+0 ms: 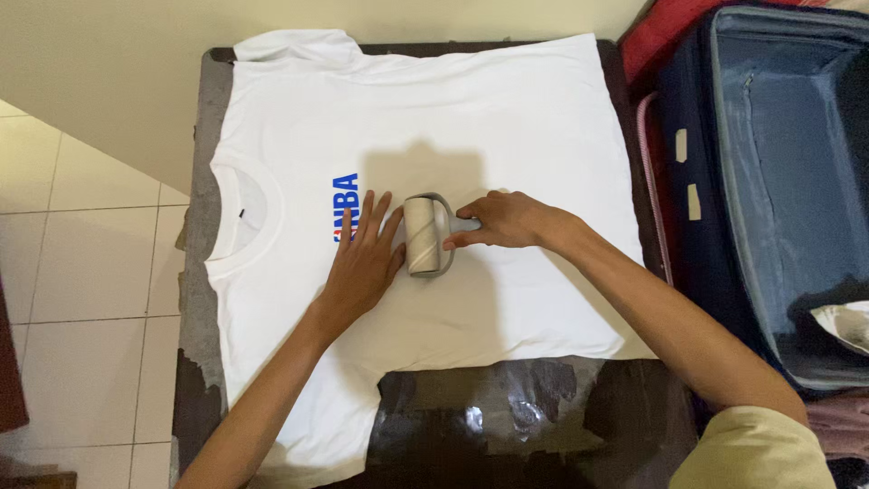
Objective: The person uses a lint roller to remove lint from a white t-shirt laid flat on a table, rolling it over different sections of the garment and occasionally smoothing the fabric by hand.
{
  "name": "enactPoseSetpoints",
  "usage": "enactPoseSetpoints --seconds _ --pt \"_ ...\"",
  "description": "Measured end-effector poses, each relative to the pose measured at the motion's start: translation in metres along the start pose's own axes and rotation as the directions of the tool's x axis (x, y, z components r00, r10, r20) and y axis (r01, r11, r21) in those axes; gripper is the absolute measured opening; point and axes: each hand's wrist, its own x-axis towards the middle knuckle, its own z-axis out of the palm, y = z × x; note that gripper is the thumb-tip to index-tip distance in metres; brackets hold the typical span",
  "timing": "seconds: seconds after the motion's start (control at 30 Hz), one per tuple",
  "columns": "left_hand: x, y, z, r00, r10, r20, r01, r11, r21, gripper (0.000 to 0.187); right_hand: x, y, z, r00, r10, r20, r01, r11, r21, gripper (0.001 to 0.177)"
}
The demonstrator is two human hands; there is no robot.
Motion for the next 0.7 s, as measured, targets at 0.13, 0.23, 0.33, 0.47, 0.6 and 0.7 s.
enactPoseSetpoints --seconds 0.13,0.23,0.33,0.47,0.6,0.7 --pt "-0.004 0.006 0.001 1.000 -0.004 -0.002 0.004 1.000 -0.003 0.056 -0.012 0.019 -0.007 0.993 0.091 0.075 -0.093 0.995 0.027 0.109" --pt "0.000 0.012 -0.001 1.000 -0.012 0.019 0.013 0.999 -0.039 0.058 -0.028 0.040 -0.013 0.993 0.094 0.078 -0.096 0.995 0.015 0.108" --pt "0.007 0.022 0.004 0.999 0.049 0.023 -0.049 0.999 -0.007 0.061 -0.031 0.052 -0.012 0.991 0.110 0.076 -0.112 0.993 0.025 0.107" --pt "0.017 0.034 0.014 0.993 0.114 0.018 -0.113 0.992 -0.060 0.064 -0.030 0.054 -0.009 0.999 -0.032 -0.039 0.029 0.997 -0.077 0.102" --pt "0.020 0.038 0.019 0.993 0.106 0.043 -0.104 0.993 -0.064 0.065 -0.040 0.038 -0.015 0.999 0.028 -0.021 -0.031 0.991 -0.131 0.093" --pt "0.021 0.040 0.022 0.994 0.100 0.036 -0.098 0.994 -0.051 0.065 -0.046 0.026 -0.015 0.995 0.100 -0.022 -0.102 0.972 -0.214 0.088"
